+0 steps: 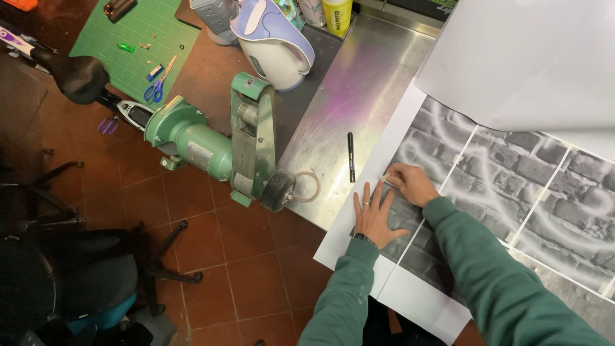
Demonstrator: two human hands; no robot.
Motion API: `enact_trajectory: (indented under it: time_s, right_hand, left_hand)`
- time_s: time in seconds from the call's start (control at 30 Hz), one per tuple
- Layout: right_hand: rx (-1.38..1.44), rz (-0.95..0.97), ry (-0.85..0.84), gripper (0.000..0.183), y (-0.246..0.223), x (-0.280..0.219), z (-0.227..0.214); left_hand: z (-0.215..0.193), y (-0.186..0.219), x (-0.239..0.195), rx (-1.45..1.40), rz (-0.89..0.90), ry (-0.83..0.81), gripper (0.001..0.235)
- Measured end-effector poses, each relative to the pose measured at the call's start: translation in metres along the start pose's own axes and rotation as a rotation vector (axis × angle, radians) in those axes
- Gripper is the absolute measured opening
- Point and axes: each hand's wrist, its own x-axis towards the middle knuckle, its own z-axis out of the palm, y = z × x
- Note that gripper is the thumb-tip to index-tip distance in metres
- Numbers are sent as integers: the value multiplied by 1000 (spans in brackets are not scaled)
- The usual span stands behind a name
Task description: Assembling a large mural by aligning and taping together smaller printed sections on a workshop bench.
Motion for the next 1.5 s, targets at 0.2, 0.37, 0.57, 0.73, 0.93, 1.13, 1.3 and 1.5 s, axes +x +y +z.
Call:
enact_trajectory:
  time_s: [0.2,0.37,0.57,0.73,0.93,1.13,1.3,1.5]
  right_hand:
    - [-138,-118,-108,27,-41,32,4]
    - [-252,-203,-215,28,-28,55,11]
    - [-373,-169,-336,27,-47,59,-2]
    - [-426,-223,-289,27,-46,60,4]
    - [-577,-201,-257,31,-53,60,11]
    - [-656,-207,-60,53,-48,57,20]
    - [-578,-143,163,71,-34,48,28]
    - [-436,-99,200,63,-34,39,35]
  left_hand:
    - [2,-2,-1,27,-57,-26,122]
    - [3,-2,0,50,-49,13,127]
    - [8,-6,0,33,-64,6,135]
    - [-1,-2,0,44,-86,16,142]
    - [-14,5,4,62,-133,-1,154]
    - [-17,4,7,83,-172,-77,153]
    - [-20,7,12,92,-188,-103,152]
    - [-11,3,8,104,-172,-98,150]
